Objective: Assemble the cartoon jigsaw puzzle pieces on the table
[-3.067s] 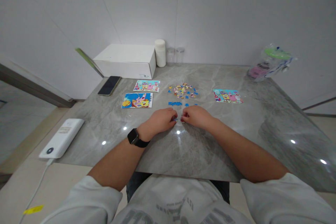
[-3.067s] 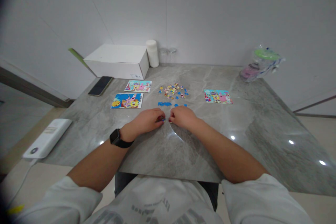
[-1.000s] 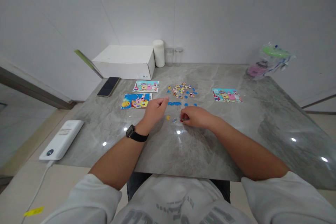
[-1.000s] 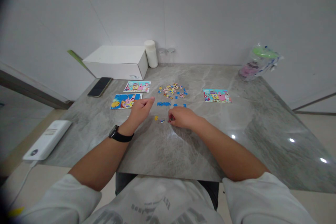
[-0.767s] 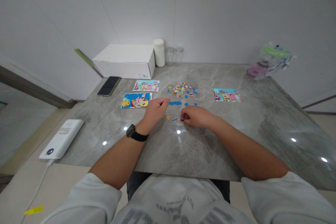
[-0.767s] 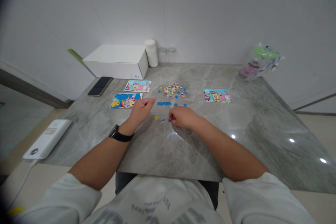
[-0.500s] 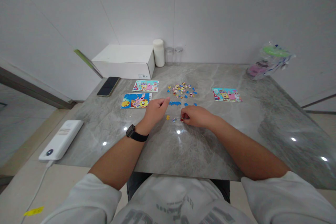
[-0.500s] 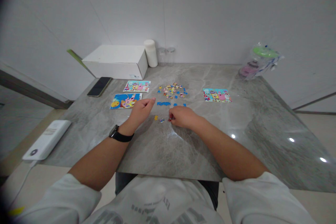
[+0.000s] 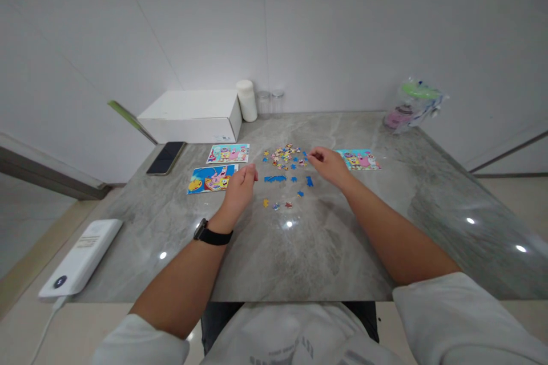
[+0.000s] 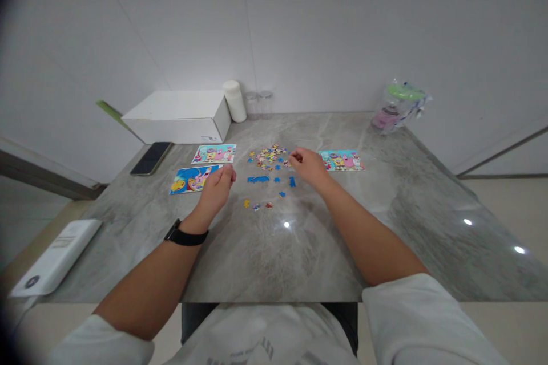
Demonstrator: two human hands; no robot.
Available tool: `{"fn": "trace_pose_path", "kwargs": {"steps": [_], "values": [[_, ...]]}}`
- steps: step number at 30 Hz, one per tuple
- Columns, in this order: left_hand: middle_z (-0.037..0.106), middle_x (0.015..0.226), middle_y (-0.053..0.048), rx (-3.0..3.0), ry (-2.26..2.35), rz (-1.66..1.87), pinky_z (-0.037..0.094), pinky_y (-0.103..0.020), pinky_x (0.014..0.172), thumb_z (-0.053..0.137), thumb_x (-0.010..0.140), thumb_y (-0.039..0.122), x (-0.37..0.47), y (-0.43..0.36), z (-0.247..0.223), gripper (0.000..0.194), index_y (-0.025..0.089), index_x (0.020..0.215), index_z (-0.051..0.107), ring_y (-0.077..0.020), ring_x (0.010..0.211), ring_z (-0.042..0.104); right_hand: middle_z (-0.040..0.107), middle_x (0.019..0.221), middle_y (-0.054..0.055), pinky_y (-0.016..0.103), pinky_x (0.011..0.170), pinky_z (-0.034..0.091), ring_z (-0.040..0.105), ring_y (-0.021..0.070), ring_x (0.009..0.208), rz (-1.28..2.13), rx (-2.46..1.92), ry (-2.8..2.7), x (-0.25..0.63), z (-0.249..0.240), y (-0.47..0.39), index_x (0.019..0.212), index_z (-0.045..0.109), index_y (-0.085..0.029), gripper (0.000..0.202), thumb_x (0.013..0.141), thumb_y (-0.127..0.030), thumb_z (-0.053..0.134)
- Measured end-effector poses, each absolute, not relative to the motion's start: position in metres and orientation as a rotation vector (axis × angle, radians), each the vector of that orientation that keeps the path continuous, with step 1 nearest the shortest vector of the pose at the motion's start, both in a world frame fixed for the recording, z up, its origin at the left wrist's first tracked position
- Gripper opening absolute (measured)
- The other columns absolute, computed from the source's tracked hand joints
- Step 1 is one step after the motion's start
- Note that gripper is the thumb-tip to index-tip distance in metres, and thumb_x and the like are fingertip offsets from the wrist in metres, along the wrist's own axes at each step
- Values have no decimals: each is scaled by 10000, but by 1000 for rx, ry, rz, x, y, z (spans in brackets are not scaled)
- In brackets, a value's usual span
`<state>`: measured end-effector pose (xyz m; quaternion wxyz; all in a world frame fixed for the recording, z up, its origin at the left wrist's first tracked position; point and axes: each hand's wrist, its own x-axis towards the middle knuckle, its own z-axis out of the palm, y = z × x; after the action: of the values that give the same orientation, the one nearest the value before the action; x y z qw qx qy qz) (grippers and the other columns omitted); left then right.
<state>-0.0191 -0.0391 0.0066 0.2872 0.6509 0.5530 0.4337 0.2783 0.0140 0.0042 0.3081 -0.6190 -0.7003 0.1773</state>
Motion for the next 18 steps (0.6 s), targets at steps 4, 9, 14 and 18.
{"fn": "trace_pose_path", "kwargs": {"steps": [4, 9, 14, 18], "values": [[410, 593, 40, 1645, 1455, 1195, 312, -279, 539, 381, 1063, 499, -17, -37, 1, 414, 219, 830, 579, -152, 558, 406, 740, 864, 21, 298, 729, 489, 645, 183, 754, 538, -1673, -1545, 295, -26, 34, 1005, 718, -214, 220, 938, -335, 548], [298, 560, 90, 1388, 1340, 1304, 225, -251, 466, 403, 1048, 549, -9, -35, 8, 362, 233, 964, 560, -129, 468, 274, 764, 976, 49, 314, 840, 511, 662, 189, 846, 403, -1691, -1698, 297, -40, 36, 1054, 734, -211, 220, 940, -271, 555], [290, 552, 109, 1270, 1269, 1302, 205, -239, 446, 455, 1009, 483, -4, -14, 23, 300, 220, 1096, 572, -120, 440, 246, 738, 1106, 87, 307, 919, 496, 663, 198, 974, 302, -1732, -1912, 293, -34, 31, 1189, 748, -190, 297, 962, -205, 558], [439, 564, 90, 1394, 1348, 1322, 316, -240, 507, 432, 996, 340, -5, 12, 20, 321, 201, 1261, 547, -139, 491, 390, 710, 1138, 103, 308, 940, 486, 650, 209, 1027, 293, -1777, -2015, 290, -30, 27, 1260, 767, -209, 335, 1009, -236, 547]]}}
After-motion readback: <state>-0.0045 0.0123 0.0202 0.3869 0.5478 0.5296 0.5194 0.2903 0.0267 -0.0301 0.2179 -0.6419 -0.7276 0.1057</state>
